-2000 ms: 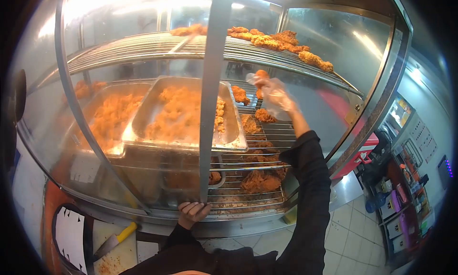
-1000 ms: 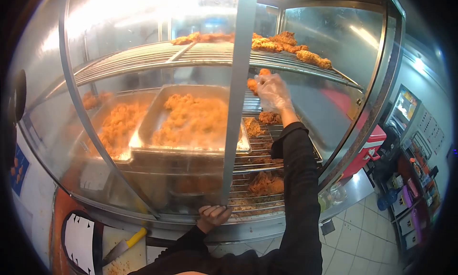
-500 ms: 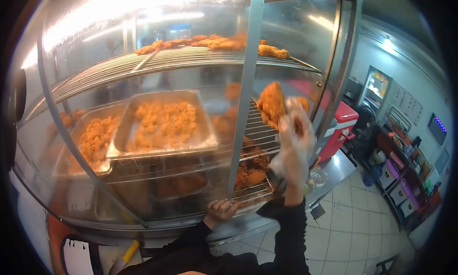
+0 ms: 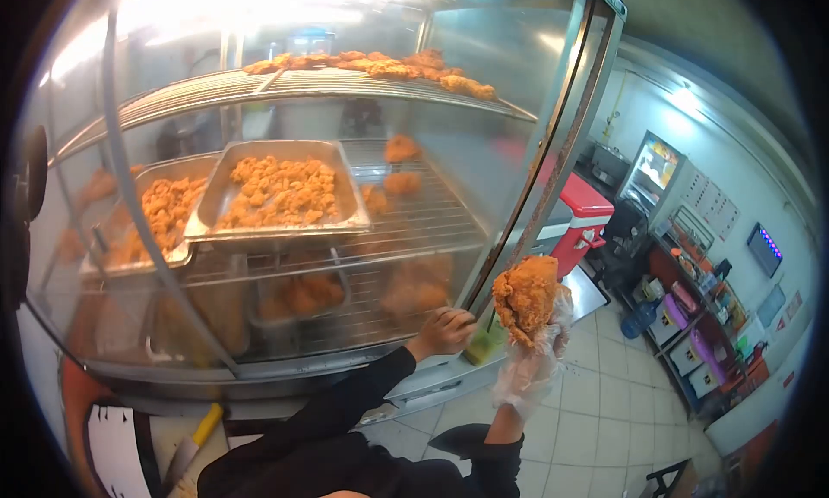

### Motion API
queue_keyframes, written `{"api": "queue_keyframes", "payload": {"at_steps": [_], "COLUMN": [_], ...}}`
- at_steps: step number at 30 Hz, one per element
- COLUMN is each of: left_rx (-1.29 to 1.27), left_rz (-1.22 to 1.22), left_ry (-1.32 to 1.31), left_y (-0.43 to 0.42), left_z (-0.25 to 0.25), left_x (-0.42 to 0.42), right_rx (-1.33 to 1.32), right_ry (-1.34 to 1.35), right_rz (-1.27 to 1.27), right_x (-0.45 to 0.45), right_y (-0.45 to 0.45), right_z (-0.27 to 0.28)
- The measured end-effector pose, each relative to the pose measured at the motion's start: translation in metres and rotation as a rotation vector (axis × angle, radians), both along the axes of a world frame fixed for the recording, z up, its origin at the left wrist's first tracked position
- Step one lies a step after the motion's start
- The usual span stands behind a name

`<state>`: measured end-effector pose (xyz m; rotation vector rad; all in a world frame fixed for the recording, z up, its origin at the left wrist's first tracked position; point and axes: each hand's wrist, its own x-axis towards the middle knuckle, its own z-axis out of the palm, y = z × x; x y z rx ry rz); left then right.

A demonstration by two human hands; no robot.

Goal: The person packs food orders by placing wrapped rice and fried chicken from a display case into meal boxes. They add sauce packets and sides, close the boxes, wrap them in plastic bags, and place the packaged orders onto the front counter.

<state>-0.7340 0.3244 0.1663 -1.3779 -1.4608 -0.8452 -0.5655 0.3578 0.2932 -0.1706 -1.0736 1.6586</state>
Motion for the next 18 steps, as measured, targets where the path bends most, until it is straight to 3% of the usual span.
{"api": "queue_keyframes", "payload": {"at_steps": [4,9,12,16,18], "left_rx": [-0.140,-0.246,-0.157,-0.015,0.084], "left_rz": [-0.190,-0.042,0.116,0.305,0.378], "left_ry": [-0.190,-0.535,-0.915,-1.273,-1.424], "left_y": [0.000,-0.058,-0.101,-0.161,-0.180], "left_z": [0.006,-0.015,-0.052,-0.110,-0.138], "left_x": [0.012,0.048,0.109,0.229,0.310], "right_rx": [-0.162,-0.156,-0.251,0.079,0.380], "right_ry": [0.010,0.079,-0.047,-0.108,-0.062], "right_rz": [0.057,0.431,0.588,0.849,0.845], "right_x": [0.002,0.017,0.034,0.034,0.038], "right_y": [0.011,0.026,0.024,0.033,0.001], "right_z": [-0.017,-0.025,-0.021,-0.064,-0.064]}}
